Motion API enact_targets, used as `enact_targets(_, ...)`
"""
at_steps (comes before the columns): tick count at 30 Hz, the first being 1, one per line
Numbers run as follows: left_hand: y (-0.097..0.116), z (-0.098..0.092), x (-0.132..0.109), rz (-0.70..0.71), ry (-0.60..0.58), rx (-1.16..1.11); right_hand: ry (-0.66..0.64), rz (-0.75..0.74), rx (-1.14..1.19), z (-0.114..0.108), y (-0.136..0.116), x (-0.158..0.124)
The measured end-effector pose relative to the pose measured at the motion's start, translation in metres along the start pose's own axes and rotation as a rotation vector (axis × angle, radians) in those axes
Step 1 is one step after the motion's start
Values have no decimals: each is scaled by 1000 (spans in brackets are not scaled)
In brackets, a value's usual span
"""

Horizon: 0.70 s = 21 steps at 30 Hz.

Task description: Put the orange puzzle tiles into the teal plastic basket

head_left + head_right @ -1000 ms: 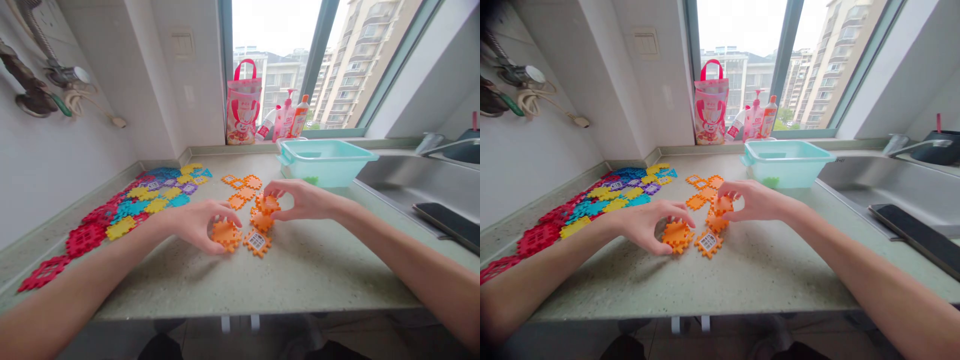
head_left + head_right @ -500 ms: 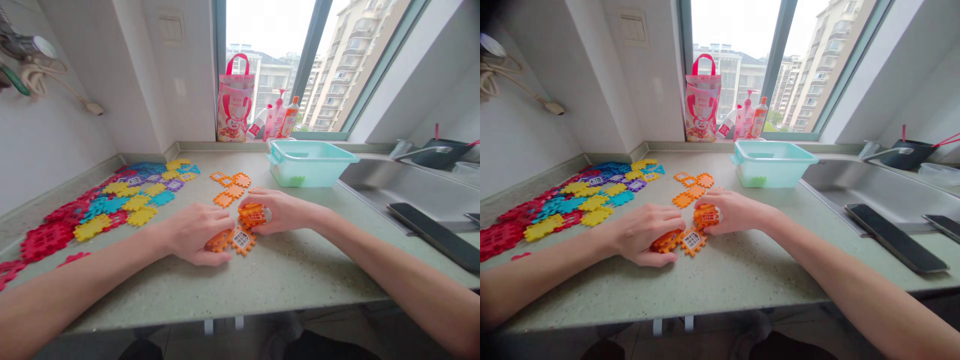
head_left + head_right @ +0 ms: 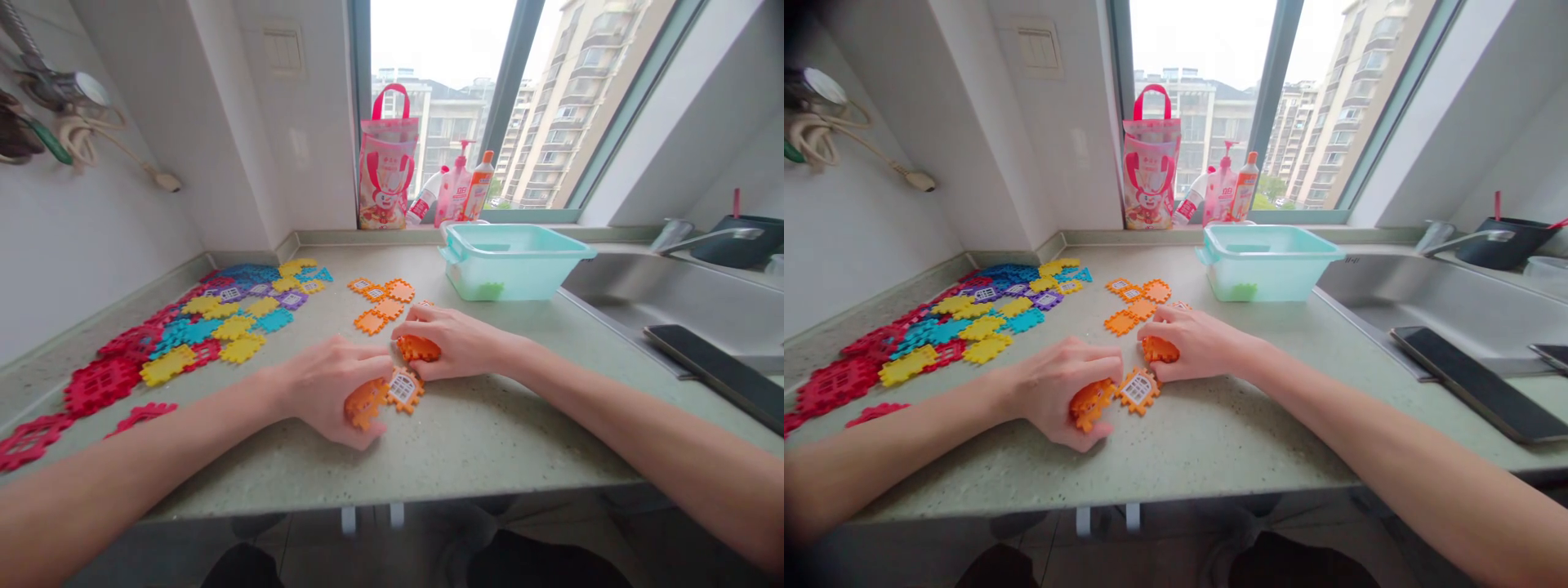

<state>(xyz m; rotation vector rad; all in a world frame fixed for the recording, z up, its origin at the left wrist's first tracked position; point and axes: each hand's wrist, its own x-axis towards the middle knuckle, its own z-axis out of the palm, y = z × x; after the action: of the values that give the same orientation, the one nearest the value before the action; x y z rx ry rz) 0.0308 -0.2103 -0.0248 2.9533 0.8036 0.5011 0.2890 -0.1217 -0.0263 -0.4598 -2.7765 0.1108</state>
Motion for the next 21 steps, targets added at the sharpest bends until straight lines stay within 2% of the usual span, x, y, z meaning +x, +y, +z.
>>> enact_targets(5, 7, 5, 5, -38, 91, -75, 70, -31, -16, 4, 2, 3)
enact_targets(8, 9, 4, 9, -55, 35, -65, 79, -31, 4, 3, 7, 4)
enact_targets(11, 11, 3, 10, -102, -22, -29, 145, 27, 18, 0, 14, 3)
enact_targets(14, 10, 2, 10, -147, -20, -13, 214, 80, 1, -2, 20, 2)
enact_targets(17, 7, 1, 9, -156, 0, -15, 183, 86, -14, -3, 21, 1)
enact_targets(21, 4, 0, 10, -130, -41, -29, 82, 63, 14, -1, 15, 0)
